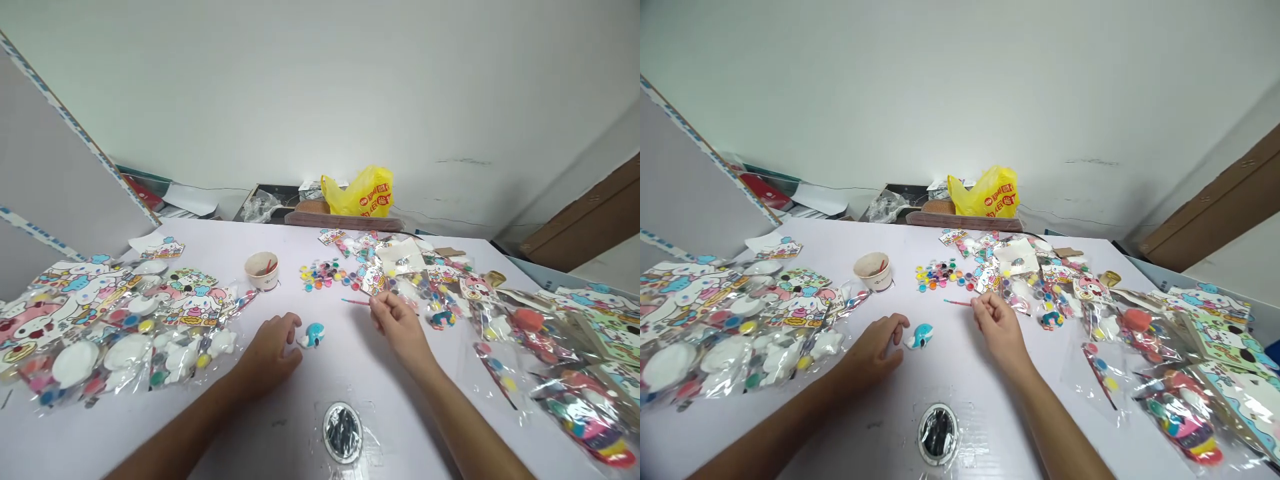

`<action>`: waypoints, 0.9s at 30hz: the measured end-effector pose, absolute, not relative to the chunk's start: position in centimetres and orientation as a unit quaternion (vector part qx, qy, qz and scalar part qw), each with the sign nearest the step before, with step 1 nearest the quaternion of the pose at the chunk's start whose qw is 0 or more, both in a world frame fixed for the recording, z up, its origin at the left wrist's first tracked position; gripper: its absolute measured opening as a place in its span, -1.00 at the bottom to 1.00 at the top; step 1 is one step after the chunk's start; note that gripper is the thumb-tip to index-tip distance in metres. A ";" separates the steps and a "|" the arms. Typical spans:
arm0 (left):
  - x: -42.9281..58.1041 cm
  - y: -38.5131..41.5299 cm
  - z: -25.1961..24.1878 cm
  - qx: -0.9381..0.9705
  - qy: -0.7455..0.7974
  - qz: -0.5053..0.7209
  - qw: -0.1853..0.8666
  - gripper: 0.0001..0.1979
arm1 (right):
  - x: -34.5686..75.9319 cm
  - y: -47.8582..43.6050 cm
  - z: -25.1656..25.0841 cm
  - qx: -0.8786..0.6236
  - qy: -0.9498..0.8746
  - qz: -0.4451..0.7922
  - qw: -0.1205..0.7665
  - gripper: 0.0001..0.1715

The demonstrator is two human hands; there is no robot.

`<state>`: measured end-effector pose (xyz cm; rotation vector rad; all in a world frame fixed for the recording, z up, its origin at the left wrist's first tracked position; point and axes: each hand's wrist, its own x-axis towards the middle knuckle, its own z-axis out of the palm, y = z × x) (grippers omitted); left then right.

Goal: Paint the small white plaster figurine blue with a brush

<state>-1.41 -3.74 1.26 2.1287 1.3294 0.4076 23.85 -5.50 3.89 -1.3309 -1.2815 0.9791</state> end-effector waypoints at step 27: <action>-0.6 -3.9 -0.5 0.839 0.455 0.204 0.216 -0.89 | 21.8 -7.8 0.2 -0.573 -0.599 0.404 0.386 -0.45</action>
